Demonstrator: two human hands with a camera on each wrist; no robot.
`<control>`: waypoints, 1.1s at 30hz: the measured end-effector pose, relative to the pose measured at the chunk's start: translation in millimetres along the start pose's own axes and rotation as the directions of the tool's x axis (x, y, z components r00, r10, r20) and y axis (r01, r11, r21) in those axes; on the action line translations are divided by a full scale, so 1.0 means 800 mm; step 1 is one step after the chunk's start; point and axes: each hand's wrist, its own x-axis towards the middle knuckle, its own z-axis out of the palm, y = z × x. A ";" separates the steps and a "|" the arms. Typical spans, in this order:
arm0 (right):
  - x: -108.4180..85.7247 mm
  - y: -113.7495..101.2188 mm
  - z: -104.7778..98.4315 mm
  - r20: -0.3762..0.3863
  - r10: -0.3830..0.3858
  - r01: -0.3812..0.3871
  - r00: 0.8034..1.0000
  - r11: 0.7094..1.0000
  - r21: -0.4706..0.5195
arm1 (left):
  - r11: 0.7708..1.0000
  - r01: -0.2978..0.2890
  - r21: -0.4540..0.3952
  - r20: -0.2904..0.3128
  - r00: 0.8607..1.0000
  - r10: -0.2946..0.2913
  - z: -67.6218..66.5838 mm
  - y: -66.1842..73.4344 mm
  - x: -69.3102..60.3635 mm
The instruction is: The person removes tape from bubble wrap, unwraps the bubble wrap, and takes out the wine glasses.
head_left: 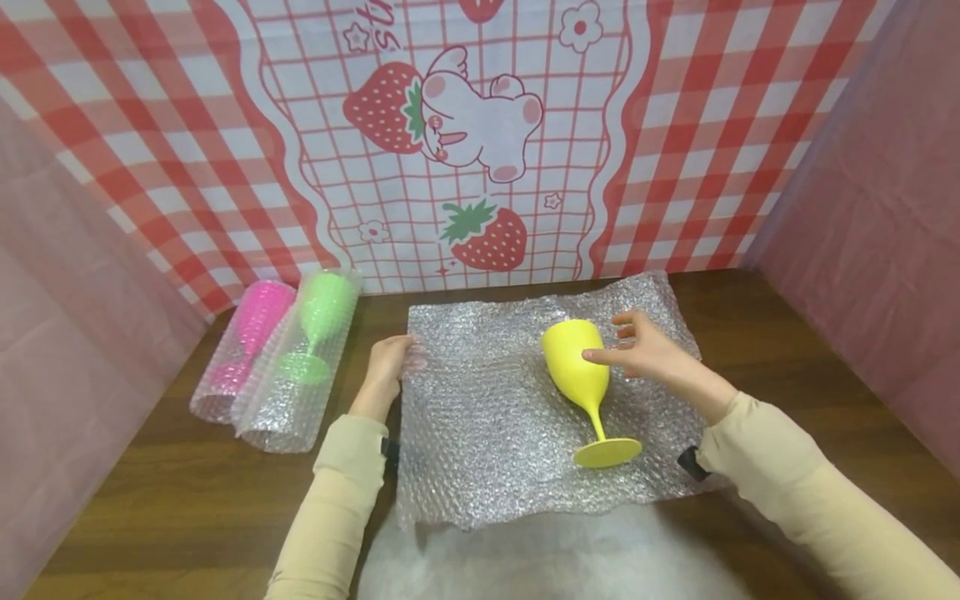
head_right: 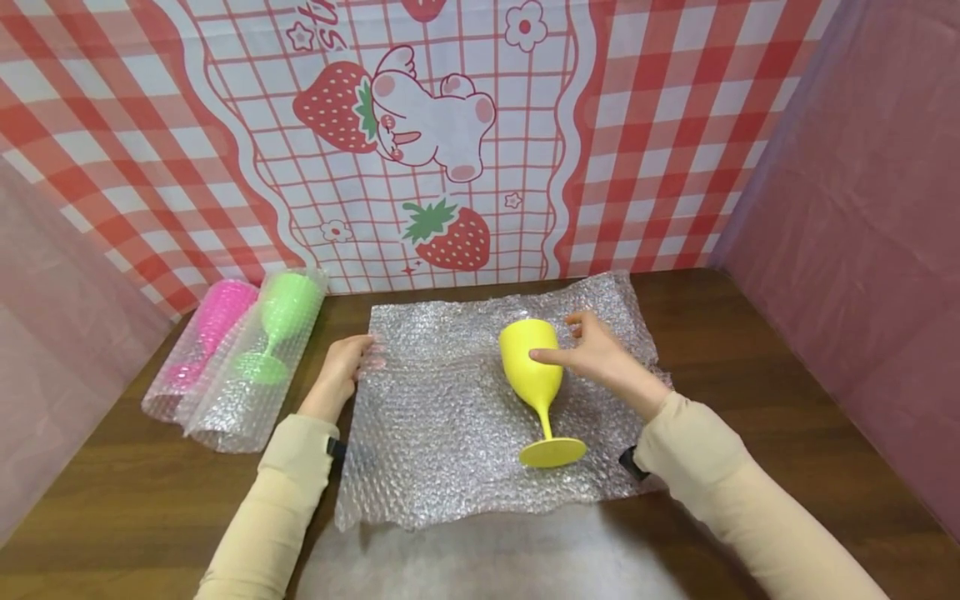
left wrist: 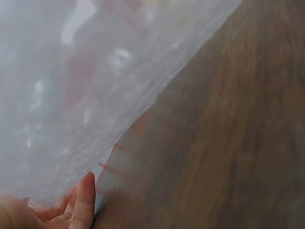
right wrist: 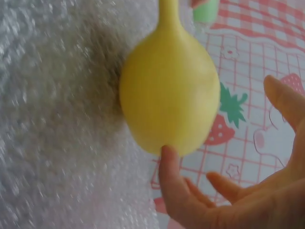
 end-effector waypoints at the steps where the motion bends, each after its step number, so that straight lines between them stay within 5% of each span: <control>1: 0.001 0.001 0.004 -0.012 0.001 -0.001 1.000 1.000 -0.013 | 1.000 -0.001 0.003 0.001 1.000 0.001 0.000 0.000 0.000; 8: 0.005 0.006 0.026 -0.075 0.031 -0.035 0.997 0.998 -0.047 | 1.000 0.000 0.021 -0.009 1.000 0.000 0.000 0.002 -0.003; 33: 0.004 0.019 0.061 -0.071 0.062 -0.059 0.996 0.997 0.042 | 1.000 -0.004 -0.010 -0.025 1.000 0.003 0.000 -0.001 -0.002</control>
